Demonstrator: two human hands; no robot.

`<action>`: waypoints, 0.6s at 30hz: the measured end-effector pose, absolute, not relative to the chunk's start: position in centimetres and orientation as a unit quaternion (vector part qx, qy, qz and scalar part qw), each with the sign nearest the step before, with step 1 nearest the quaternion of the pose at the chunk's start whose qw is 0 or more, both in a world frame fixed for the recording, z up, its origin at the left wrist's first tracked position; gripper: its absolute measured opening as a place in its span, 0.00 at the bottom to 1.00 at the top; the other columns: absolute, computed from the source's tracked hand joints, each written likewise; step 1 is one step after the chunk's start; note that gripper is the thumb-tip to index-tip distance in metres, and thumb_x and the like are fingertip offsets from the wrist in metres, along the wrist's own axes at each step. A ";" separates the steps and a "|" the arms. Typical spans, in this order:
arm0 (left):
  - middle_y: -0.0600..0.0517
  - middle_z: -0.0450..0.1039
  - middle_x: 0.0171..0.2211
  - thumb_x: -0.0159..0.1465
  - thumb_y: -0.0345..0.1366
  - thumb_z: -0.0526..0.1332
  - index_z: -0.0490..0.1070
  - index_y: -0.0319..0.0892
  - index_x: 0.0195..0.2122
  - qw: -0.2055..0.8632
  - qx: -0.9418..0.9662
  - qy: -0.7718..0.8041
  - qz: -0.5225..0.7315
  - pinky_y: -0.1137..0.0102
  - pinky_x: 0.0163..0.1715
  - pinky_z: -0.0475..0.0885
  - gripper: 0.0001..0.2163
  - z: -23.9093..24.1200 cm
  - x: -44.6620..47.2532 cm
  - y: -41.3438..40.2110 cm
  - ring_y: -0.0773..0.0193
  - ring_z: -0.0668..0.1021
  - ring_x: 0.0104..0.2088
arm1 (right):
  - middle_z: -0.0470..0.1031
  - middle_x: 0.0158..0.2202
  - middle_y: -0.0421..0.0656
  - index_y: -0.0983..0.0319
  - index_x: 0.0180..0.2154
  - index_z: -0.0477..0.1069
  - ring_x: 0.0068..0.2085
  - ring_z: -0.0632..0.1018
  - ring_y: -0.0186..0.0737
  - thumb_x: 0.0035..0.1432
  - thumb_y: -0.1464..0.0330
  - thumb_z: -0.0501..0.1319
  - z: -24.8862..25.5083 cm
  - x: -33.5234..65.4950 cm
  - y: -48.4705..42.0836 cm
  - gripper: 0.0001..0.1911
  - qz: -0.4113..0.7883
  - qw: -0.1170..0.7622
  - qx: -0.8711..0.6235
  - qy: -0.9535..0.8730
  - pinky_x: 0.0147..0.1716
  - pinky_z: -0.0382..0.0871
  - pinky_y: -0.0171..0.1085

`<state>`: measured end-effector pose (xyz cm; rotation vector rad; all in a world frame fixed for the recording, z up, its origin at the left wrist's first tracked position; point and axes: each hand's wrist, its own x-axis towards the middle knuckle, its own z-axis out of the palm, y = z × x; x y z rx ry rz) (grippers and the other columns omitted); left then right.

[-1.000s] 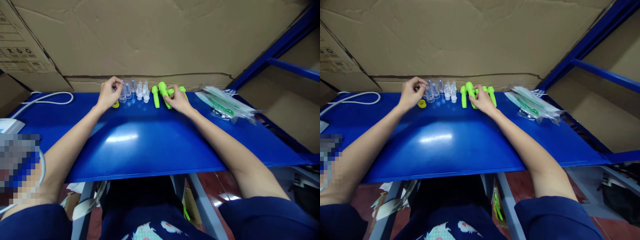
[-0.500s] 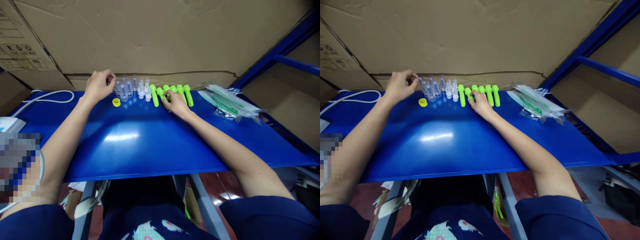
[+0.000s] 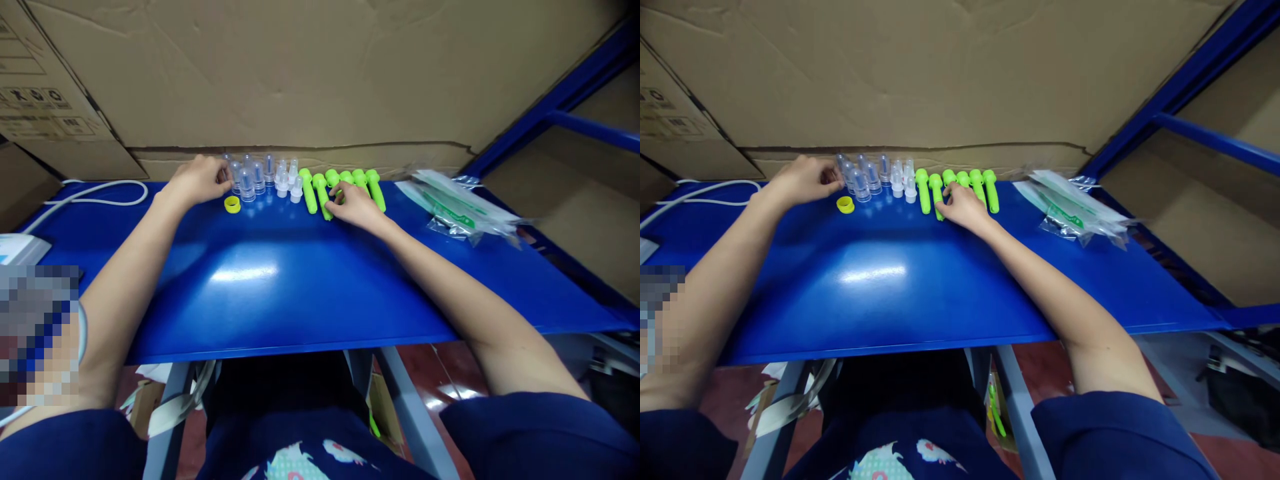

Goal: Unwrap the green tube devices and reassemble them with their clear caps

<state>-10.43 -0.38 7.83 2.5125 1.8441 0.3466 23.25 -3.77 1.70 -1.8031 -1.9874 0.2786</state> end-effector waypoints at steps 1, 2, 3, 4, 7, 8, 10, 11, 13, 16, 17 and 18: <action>0.47 0.79 0.34 0.62 0.40 0.64 0.77 0.40 0.40 0.021 0.809 0.578 0.101 0.62 0.46 0.73 0.10 7.6 -10.7 0.1 0.55 0.79 0.38 | 0.81 0.35 0.49 0.64 0.45 0.73 0.40 0.81 0.52 0.58 0.69 0.64 1.8 23.3 -3.7 0.13 0.111 0.219 -0.654 -0.715 0.43 0.74 0.47; 0.48 0.79 0.33 0.62 0.42 0.65 0.77 0.41 0.38 0.041 0.816 0.568 0.093 0.62 0.46 0.73 0.10 7.4 -10.9 0.5 0.55 0.79 0.38 | 0.80 0.34 0.48 0.64 0.44 0.72 0.38 0.81 0.50 0.57 0.69 0.65 1.8 23.4 -3.7 0.12 0.123 0.219 -0.654 -0.714 0.43 0.74 0.46; 0.48 0.78 0.31 0.61 0.43 0.65 0.77 0.41 0.36 0.062 0.823 0.558 0.085 0.63 0.47 0.72 0.10 7.2 -11.1 0.8 0.55 0.80 0.38 | 0.80 0.32 0.47 0.64 0.43 0.72 0.36 0.81 0.49 0.57 0.70 0.65 1.7 23.4 -3.6 0.12 0.136 0.220 -0.651 -0.714 0.42 0.74 0.45; 0.49 0.78 0.31 0.59 0.45 0.66 0.77 0.42 0.35 0.082 0.830 0.547 0.077 0.64 0.47 0.71 0.11 7.0 -11.1 1.1 0.55 0.80 0.38 | 0.79 0.32 0.46 0.63 0.43 0.71 0.35 0.80 0.48 0.57 0.70 0.65 1.6 23.5 -3.6 0.12 0.147 0.223 -0.647 -0.714 0.41 0.74 0.44; 0.50 0.78 0.30 0.55 0.51 0.69 0.77 0.42 0.31 0.118 0.840 0.526 0.056 0.65 0.48 0.71 0.16 6.6 -11.1 1.4 0.54 0.82 0.39 | 0.80 0.33 0.46 0.62 0.44 0.70 0.35 0.80 0.47 0.59 0.68 0.66 1.2 23.6 -3.3 0.12 0.156 0.237 -0.631 -0.722 0.41 0.74 0.45; 0.50 0.77 0.29 0.53 0.52 0.70 0.77 0.42 0.31 0.121 0.841 0.525 0.052 0.65 0.48 0.71 0.17 6.4 -11.0 1.4 0.53 0.82 0.39 | 0.80 0.33 0.46 0.62 0.45 0.70 0.36 0.81 0.48 0.60 0.67 0.66 1.1 23.7 -3.3 0.12 0.146 0.245 -0.627 -0.725 0.42 0.74 0.46; 0.51 0.76 0.28 0.50 0.52 0.71 0.78 0.42 0.31 0.117 0.837 0.533 0.046 0.65 0.47 0.72 0.18 6.3 -10.9 1.4 0.54 0.81 0.38 | 0.81 0.36 0.48 0.62 0.45 0.71 0.39 0.81 0.51 0.62 0.64 0.65 0.9 23.8 -3.1 0.12 0.117 0.261 -0.620 -0.730 0.44 0.74 0.48; 0.51 0.76 0.27 0.50 0.51 0.72 0.78 0.42 0.31 0.113 0.834 0.538 0.041 0.65 0.47 0.72 0.17 6.3 -10.9 1.4 0.54 0.81 0.37 | 0.82 0.38 0.49 0.62 0.45 0.71 0.41 0.81 0.52 0.63 0.63 0.64 0.9 23.9 -3.1 0.12 0.102 0.270 -0.619 -0.731 0.45 0.74 0.48; 0.51 0.77 0.28 0.50 0.50 0.71 0.78 0.43 0.31 0.106 0.828 0.550 0.023 0.65 0.46 0.72 0.16 6.3 -10.8 1.2 0.55 0.81 0.36 | 0.82 0.42 0.51 0.62 0.45 0.72 0.44 0.81 0.53 0.66 0.64 0.61 0.9 24.1 -3.1 0.10 0.071 0.283 -0.623 -0.726 0.47 0.73 0.50; 0.50 0.79 0.31 0.52 0.47 0.69 0.79 0.43 0.32 0.088 0.822 0.562 -0.003 0.65 0.46 0.72 0.14 6.5 -10.6 0.8 0.55 0.80 0.37 | 0.81 0.46 0.52 0.59 0.46 0.72 0.47 0.80 0.56 0.68 0.67 0.58 1.2 24.3 -3.1 0.08 0.030 0.269 -0.655 -0.705 0.48 0.73 0.52; 0.49 0.79 0.31 0.53 0.46 0.69 0.79 0.43 0.32 0.082 0.821 0.565 -0.009 0.65 0.46 0.71 0.13 6.6 -10.6 0.7 0.55 0.80 0.37 | 0.80 0.47 0.53 0.59 0.46 0.71 0.48 0.79 0.57 0.68 0.68 0.57 1.3 24.4 -3.2 0.07 0.019 0.257 -0.667 -0.699 0.47 0.73 0.52; 0.49 0.79 0.32 0.53 0.45 0.68 0.79 0.43 0.32 0.076 0.820 0.567 -0.014 0.65 0.46 0.71 0.12 6.6 -10.5 0.6 0.55 0.80 0.37 | 0.80 0.49 0.53 0.58 0.47 0.71 0.49 0.78 0.57 0.68 0.68 0.57 1.4 24.4 -3.3 0.07 0.011 0.243 -0.678 -0.694 0.46 0.73 0.52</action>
